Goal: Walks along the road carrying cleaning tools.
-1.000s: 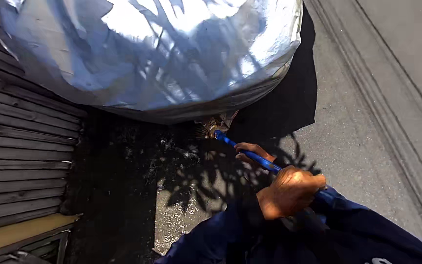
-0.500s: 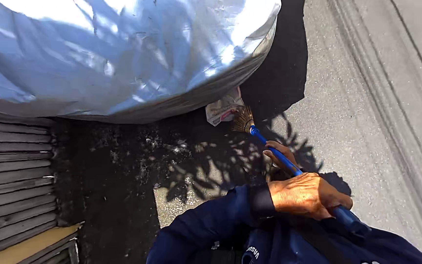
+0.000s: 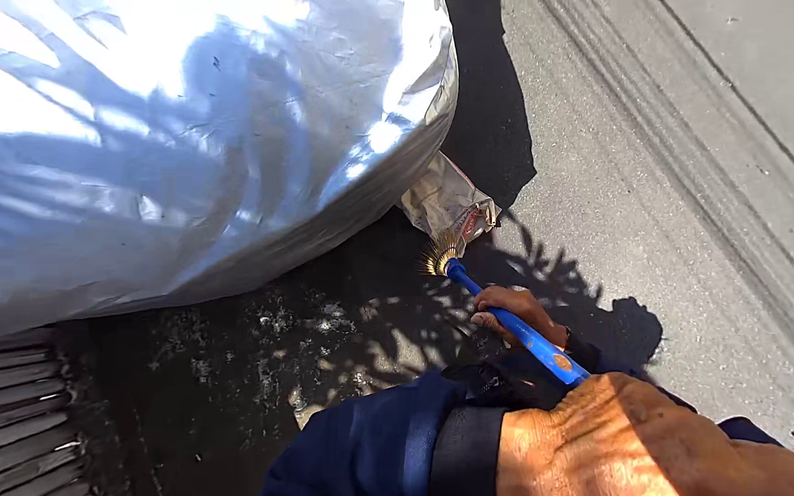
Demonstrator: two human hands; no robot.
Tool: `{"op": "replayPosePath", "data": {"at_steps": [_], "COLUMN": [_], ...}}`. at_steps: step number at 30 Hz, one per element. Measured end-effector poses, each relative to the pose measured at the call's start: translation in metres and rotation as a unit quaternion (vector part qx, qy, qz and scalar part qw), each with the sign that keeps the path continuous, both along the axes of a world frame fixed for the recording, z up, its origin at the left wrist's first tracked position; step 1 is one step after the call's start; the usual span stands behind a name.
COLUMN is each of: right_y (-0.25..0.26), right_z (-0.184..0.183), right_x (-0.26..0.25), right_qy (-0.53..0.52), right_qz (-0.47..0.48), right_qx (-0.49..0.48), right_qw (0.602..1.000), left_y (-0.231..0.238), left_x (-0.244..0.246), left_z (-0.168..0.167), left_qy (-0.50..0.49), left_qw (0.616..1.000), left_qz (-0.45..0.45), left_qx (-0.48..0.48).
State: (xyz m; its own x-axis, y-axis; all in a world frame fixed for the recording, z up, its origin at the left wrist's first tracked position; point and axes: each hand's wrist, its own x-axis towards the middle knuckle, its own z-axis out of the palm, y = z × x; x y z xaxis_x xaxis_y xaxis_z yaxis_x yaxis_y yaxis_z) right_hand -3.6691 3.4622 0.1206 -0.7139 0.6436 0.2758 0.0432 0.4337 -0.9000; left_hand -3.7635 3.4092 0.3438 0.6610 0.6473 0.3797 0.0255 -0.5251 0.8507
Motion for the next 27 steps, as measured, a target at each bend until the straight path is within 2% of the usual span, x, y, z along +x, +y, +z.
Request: {"op": "replayPosePath", "data": {"at_steps": [2, 6, 8, 11, 13, 17, 20, 23, 27], "right_y": [0.015, 0.078, 0.112, 0.16, 0.187, 0.231, 0.263, 0.298, 0.332], "right_z": [-0.013, -0.062, -0.092, -0.108, -0.096, -0.095, -0.095, -0.084, -0.073], "right_x": [-0.016, -0.039, -0.036, -0.011, 0.022, 0.089, 0.137, 0.185, 0.224], "right_qy": [0.014, 0.015, 0.009, -0.09, -0.14, -0.08, -0.054, -0.058, -0.041], "right_qz": [0.05, 0.104, 0.108, 0.064, 0.027, -0.032, -0.101, -0.129, -0.21], "right_qx": [-0.027, -0.061, -0.089, -0.128, -0.141, -0.095, -0.094, -0.099, -0.109], "right_qw": [0.998, 0.993, 0.99, 0.986, 0.98, 0.992, 0.989, 0.985, 0.971], "left_y": [0.016, 0.077, 0.109, 0.153, 0.182, 0.238, 0.278, 0.313, 0.361], "left_x": [0.003, 0.012, 0.018, 0.032, 0.055, 0.113, 0.15, 0.187, 0.225], "left_z": [-0.016, -0.078, -0.106, -0.129, -0.127, -0.112, -0.104, -0.101, -0.092], "left_qy": [0.045, 0.117, 0.136, 0.133, 0.117, 0.099, 0.1, 0.1, 0.088], "left_qw": [0.999, 0.99, 0.986, 0.987, 0.991, 0.995, 0.992, 0.989, 0.982], "left_qz": [0.016, 0.079, 0.098, 0.091, 0.062, -0.018, -0.077, -0.109, -0.166], "left_qx": [-0.006, 0.001, -0.014, -0.015, -0.018, -0.014, -0.008, 0.009, 0.017]}}
